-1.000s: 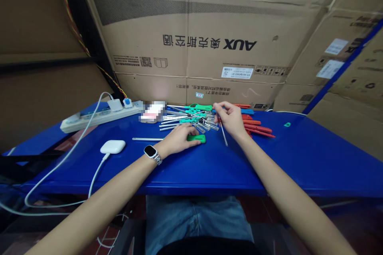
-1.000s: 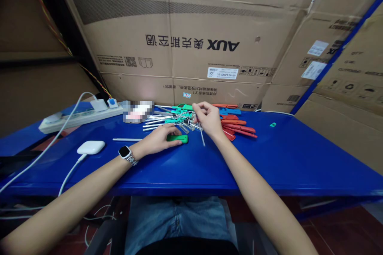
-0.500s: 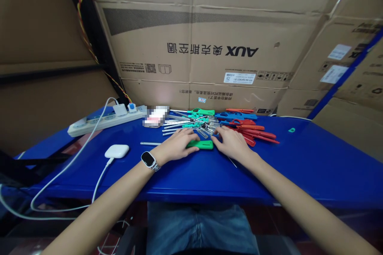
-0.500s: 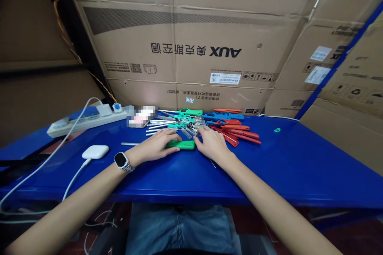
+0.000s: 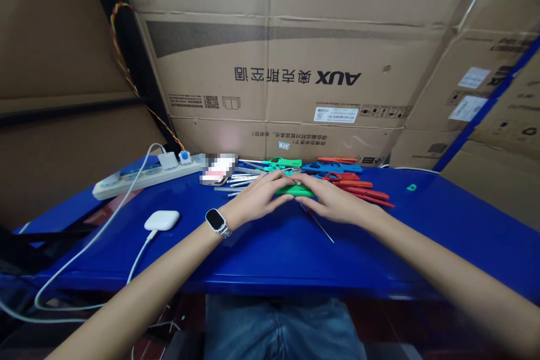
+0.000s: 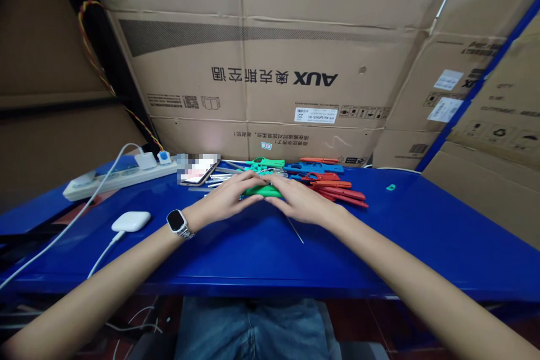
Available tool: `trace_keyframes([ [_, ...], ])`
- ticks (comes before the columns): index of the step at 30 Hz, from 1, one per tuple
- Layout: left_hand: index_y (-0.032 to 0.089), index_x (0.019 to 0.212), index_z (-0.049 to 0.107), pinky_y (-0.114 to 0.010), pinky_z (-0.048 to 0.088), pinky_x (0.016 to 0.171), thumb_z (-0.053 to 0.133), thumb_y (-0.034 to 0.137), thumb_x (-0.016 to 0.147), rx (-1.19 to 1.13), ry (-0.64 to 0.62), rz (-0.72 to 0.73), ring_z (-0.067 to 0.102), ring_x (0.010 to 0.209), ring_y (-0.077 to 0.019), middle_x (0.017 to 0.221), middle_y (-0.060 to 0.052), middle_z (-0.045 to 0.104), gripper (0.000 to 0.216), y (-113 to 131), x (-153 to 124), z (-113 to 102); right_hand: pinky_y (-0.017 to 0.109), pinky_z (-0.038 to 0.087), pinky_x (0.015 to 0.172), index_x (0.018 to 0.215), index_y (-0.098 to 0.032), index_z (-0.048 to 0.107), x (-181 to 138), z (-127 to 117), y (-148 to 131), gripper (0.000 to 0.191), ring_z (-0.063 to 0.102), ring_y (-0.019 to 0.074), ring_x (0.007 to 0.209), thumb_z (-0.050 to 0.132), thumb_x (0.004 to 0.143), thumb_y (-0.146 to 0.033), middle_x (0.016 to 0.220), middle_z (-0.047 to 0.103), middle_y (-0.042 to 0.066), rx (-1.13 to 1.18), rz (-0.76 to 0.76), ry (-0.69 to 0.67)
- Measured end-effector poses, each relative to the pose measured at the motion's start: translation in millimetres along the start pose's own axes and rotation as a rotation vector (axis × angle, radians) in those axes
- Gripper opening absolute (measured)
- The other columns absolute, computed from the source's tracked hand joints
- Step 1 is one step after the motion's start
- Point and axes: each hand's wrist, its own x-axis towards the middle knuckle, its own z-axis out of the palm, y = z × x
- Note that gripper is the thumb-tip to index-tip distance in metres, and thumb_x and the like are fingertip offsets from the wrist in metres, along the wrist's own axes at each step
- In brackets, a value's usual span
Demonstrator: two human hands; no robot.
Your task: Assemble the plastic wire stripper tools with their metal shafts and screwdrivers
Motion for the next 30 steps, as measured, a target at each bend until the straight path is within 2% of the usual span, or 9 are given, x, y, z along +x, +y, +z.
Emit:
trace_keyframes([
  [4,0.023,0.14,0.042,-0.045,0.041,0.104,0.047,0.017,0.096,0.115,0.113,-0.048,0.049,0.125,-0.0281,0.135,-0.012,0.052,0.045,-17,9,-4,0.049,0.047,0.102,0.136,-0.021,0.05,2,-13,17,0.041,0.058,0.0293,0.121,0.048,0.098,-0.034,0.132,0.061,0.014,-0.154,0.053,0.061],
  [5,0.023,0.139,0.044,-0.044,0.043,0.101,0.045,0.014,0.095,0.123,0.137,-0.092,0.052,0.12,-0.027,0.132,-0.012,0.054,0.044,-24,13,-5,0.049,0.049,0.099,0.133,-0.02,0.052,4,-16,24,0.039,0.06,0.0297,0.115,0.048,0.097,-0.035,0.126,0.063,0.015,-0.192,0.076,0.065],
  [9,0.021,0.122,0.058,-0.043,0.045,0.096,0.043,0.011,0.094,0.229,0.083,-0.192,0.057,0.109,-0.0265,0.116,-0.01,0.062,0.034,-60,36,-2,0.047,0.046,0.1,0.13,-0.018,0.052,20,-24,58,0.037,0.058,0.0293,0.118,0.044,0.097,-0.033,0.128,0.062,0.015,-0.282,0.12,0.015],
  [13,0.015,0.126,0.06,-0.045,0.044,0.097,0.041,0.009,0.093,0.36,0.037,-0.342,0.055,0.115,-0.0312,0.12,-0.015,0.062,0.038,-77,66,15,0.05,0.044,0.098,0.126,-0.015,0.055,48,-23,88,0.036,0.058,0.033,0.117,0.044,0.097,-0.034,0.125,0.064,0.016,-0.41,0.203,-0.036],
  [16,0.015,0.136,0.054,-0.042,0.045,0.098,0.041,0.005,0.09,0.363,0.013,-0.407,0.057,0.117,-0.029,0.125,-0.015,0.06,0.048,-79,79,26,0.049,0.043,0.098,0.127,-0.015,0.054,67,-16,104,0.036,0.056,0.0328,0.118,0.045,0.096,-0.032,0.126,0.063,0.017,-0.475,0.246,-0.07],
  [19,0.018,0.139,0.051,-0.038,0.044,0.102,0.042,0.002,0.087,0.353,-0.047,-0.441,0.056,0.122,-0.0263,0.133,-0.012,0.058,0.055,-80,80,30,0.049,0.042,0.098,0.128,-0.016,0.054,83,-6,114,0.037,0.054,0.0325,0.12,0.044,0.097,-0.034,0.128,0.062,0.016,-0.493,0.277,-0.107],
  [23,0.017,0.137,0.054,-0.036,0.045,0.104,0.045,0.004,0.086,0.333,-0.12,-0.477,0.056,0.125,-0.0263,0.139,-0.012,0.057,0.053,-91,75,22,0.049,0.041,0.099,0.134,-0.019,0.052,100,8,120,0.04,0.05,0.0322,0.125,0.042,0.098,-0.035,0.134,0.058,0.015,-0.47,0.326,-0.126],
  [30,0.018,0.136,0.057,-0.035,0.049,0.1,0.044,0.009,0.086,0.282,-0.212,-0.568,0.062,0.121,-0.027,0.133,-0.012,0.065,0.052,-113,71,15,0.048,0.04,0.098,0.126,-0.022,0.062,116,23,121,0.037,0.05,0.0335,0.123,0.056,0.092,-0.034,0.13,0.055,0.017,-0.567,0.422,-0.119],
])
